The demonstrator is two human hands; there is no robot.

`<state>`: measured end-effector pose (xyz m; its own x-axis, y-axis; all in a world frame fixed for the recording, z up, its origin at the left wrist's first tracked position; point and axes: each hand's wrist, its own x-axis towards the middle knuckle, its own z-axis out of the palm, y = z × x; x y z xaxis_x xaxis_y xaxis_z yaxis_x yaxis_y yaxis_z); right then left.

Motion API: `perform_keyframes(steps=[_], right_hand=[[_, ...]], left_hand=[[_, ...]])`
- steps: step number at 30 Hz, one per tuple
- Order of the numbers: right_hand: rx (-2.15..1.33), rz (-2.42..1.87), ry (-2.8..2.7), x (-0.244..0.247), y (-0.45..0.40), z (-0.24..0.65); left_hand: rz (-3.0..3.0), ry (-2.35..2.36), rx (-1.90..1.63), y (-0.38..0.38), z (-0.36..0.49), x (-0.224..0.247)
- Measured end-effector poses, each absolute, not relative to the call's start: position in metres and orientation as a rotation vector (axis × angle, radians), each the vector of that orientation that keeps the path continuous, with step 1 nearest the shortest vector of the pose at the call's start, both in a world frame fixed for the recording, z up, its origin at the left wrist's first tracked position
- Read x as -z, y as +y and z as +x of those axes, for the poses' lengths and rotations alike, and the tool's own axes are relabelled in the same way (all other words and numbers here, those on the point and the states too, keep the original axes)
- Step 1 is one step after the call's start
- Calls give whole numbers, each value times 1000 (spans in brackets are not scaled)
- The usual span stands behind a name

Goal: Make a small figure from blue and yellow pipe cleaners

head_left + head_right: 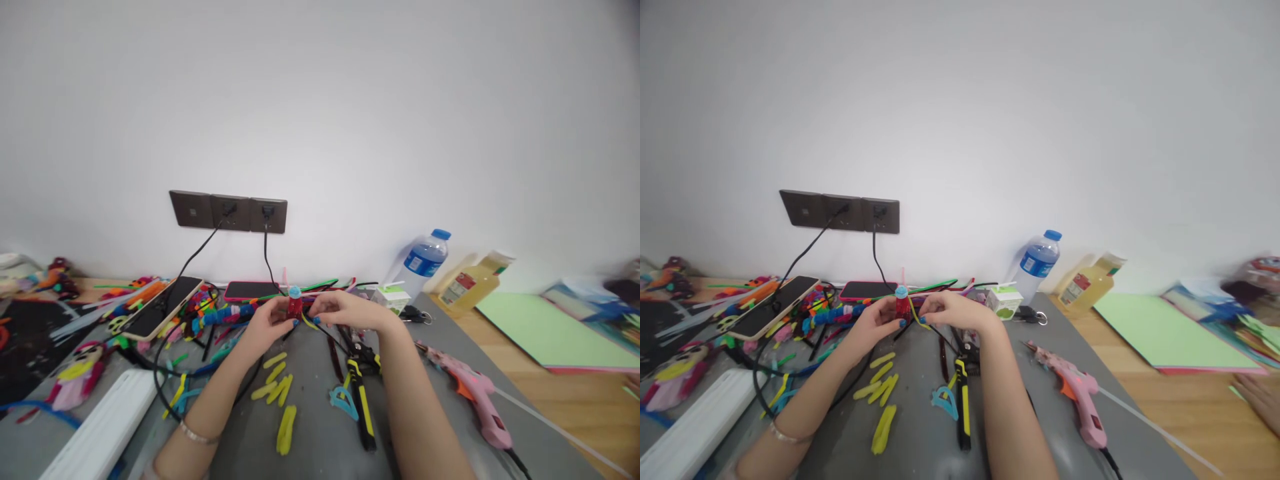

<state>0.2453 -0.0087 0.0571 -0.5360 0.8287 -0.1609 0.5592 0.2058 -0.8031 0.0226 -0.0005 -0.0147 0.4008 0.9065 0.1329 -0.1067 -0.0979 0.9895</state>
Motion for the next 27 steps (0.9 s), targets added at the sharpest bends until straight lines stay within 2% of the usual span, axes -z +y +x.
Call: perform_keyframes(steps=[4, 7, 13, 17, 27], right_hand=[[-1292, -1288, -2251, -53, -5, 244], [-1243, -1307, -2261, -52, -6, 245], [-1153, -1707, -2107, -62, -18, 266], [-1077, -1627, -2012, -70, -26, 285], [-1273, -1500, -1968, -80, -34, 280]], left_hand=[[1563, 831, -971, -6, 25, 16], [1756, 830, -809, -12, 26, 11], [1695, 901, -726, -14, 27, 17], [1694, 966, -675, -16, 25, 23], [1950, 965, -590, -22, 25, 14]])
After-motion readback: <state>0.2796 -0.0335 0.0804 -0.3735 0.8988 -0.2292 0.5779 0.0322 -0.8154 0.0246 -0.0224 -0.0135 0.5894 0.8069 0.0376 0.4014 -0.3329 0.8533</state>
